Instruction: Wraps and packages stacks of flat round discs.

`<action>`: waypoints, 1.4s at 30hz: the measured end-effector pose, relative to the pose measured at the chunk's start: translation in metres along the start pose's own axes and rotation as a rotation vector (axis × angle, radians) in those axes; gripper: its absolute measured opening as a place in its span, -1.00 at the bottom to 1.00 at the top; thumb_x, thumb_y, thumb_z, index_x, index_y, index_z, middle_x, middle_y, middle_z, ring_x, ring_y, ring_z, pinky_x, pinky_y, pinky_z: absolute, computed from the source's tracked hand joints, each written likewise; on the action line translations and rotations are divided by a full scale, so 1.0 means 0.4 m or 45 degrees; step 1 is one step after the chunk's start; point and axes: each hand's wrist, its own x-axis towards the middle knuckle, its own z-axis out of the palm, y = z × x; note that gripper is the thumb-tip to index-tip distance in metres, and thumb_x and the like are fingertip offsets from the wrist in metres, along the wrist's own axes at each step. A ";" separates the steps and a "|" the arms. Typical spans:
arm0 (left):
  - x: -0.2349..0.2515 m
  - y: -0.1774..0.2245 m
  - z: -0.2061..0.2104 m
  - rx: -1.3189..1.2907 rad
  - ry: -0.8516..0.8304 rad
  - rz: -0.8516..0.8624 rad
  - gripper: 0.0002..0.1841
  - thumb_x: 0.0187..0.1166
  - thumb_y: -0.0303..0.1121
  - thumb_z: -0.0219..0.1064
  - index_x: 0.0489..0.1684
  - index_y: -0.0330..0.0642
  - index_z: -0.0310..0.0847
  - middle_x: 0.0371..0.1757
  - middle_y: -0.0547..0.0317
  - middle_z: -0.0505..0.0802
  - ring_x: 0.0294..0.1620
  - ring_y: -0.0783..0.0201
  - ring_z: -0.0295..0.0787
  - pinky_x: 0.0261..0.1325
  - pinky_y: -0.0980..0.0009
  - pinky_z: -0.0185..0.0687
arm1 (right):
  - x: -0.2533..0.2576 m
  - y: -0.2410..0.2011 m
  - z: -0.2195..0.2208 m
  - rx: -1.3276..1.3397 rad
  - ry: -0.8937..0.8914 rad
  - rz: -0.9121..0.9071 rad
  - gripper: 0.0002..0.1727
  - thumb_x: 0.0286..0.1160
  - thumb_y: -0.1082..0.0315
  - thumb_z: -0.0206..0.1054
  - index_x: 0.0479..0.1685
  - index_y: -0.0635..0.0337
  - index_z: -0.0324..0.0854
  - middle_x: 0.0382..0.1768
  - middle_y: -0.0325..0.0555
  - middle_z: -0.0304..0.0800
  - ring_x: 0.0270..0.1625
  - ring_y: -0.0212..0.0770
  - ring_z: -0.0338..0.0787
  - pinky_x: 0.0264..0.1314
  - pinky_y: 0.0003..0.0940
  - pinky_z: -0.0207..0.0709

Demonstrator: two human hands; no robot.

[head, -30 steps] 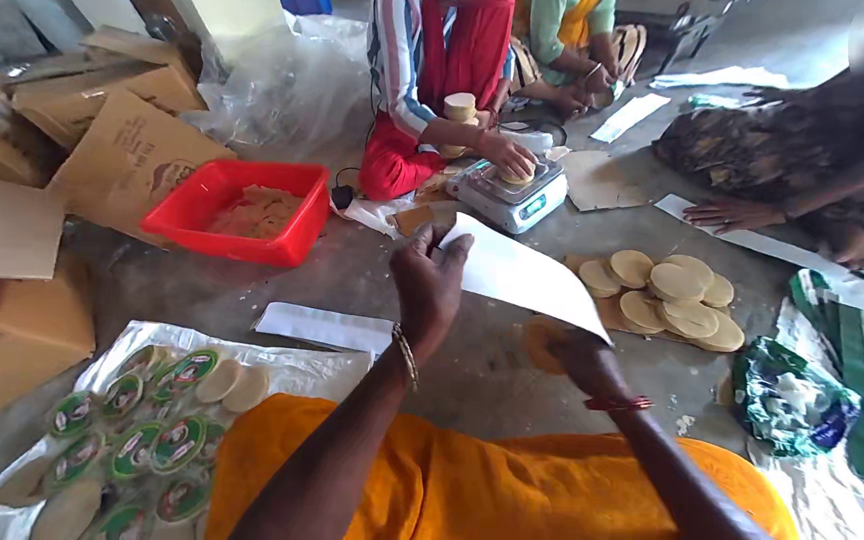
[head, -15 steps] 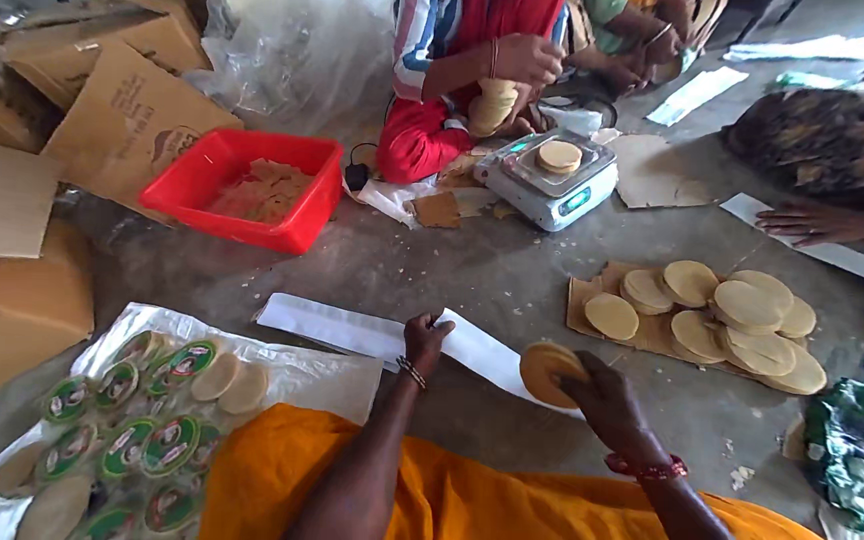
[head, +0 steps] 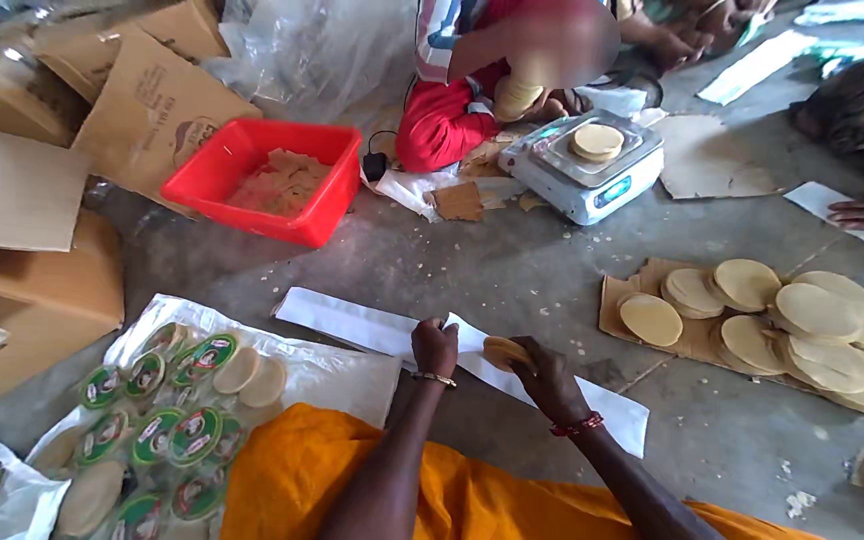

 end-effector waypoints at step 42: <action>-0.139 0.099 0.028 0.222 -0.470 0.786 -0.77 0.68 -0.55 0.21 0.04 -0.36 0.83 0.12 -0.19 0.83 0.23 -0.02 0.76 0.42 0.12 0.61 | -0.063 -0.006 -0.024 -0.138 0.036 0.079 -0.74 0.38 0.52 0.44 0.04 0.38 0.74 -0.15 0.19 0.88 -0.11 0.17 0.90 0.03 0.19 0.72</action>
